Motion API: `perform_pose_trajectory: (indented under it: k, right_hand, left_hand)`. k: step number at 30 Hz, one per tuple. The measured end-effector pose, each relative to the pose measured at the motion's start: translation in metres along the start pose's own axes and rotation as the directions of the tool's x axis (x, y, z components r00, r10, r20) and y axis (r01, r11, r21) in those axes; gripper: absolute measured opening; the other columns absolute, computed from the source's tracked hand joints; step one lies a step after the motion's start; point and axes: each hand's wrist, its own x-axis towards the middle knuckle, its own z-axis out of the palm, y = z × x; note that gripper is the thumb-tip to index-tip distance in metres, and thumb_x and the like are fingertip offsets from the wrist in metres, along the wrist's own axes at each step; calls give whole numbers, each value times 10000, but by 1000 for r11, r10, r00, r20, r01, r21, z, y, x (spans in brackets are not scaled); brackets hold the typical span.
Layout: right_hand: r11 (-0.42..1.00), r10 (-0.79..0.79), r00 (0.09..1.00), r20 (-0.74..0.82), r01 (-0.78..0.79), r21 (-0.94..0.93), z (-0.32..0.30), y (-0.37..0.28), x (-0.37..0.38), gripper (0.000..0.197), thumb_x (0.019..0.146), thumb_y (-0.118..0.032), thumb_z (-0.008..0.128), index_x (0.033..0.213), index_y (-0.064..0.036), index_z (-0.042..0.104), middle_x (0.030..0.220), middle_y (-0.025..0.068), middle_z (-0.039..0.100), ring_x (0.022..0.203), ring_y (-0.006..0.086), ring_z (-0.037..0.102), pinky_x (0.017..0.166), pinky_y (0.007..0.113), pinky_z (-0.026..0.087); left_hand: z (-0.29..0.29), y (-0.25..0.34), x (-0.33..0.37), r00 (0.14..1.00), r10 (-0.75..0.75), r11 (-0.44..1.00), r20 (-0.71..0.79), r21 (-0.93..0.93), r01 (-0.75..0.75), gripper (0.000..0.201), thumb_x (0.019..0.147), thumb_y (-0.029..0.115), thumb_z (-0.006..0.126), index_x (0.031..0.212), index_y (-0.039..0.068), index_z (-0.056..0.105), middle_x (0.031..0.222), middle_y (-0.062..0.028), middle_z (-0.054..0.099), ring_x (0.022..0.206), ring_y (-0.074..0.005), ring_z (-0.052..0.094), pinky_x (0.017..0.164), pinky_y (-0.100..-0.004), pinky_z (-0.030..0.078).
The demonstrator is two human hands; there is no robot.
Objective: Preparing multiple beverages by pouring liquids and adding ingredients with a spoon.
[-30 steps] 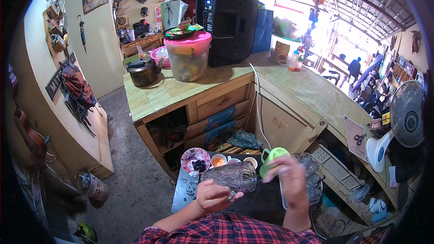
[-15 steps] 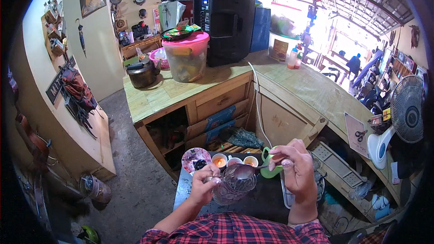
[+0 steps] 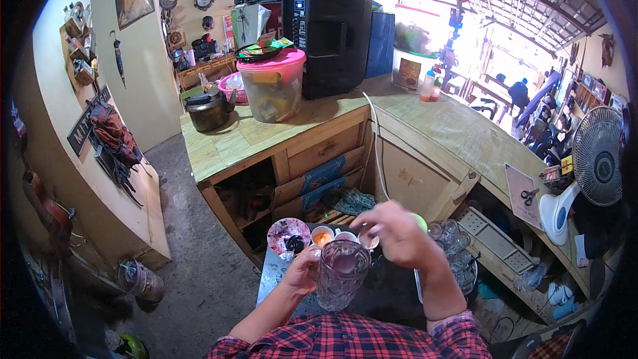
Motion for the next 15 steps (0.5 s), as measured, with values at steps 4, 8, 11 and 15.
perform_pose_trajectory:
  k: [4,8,11,15]
  right_hand:
    - [962,208,958,-200,-163,219,-5,7,-5,224,918,-125,442,1041,1,581,681,78,595,725,236,582,760,347,432]
    - [973,201,951,233,-222,69,11,34,-5,282,944,-143,409,1142,10,538,803,115,634,780,202,615,764,329,475]
    - [871,322,945,57,-319,374,-26,40,-5,386,940,-146,403,1267,33,502,863,87,654,825,160,604,844,299,457]
    - [760,321,844,430,-501,415,-8,43,-2,367,943,-181,472,1231,35,545,859,97,685,776,106,604,734,222,478]
  left_hand:
    - [-10,3,0,995,-95,986,10,-134,95,429,847,218,550,1208,-9,516,1121,-138,617,999,-234,617,918,-413,484]
    - [-2,10,1,961,-94,994,-261,-74,77,337,874,196,540,1147,0,569,1067,-137,643,982,-246,625,906,-424,488]
    - [5,17,0,939,-86,996,-332,-44,75,289,858,180,582,1086,4,607,1035,-121,653,955,-239,628,899,-406,488]
    - [12,20,1,903,-55,981,-425,145,127,220,837,203,641,978,35,652,806,-27,635,703,-119,571,654,-256,439]
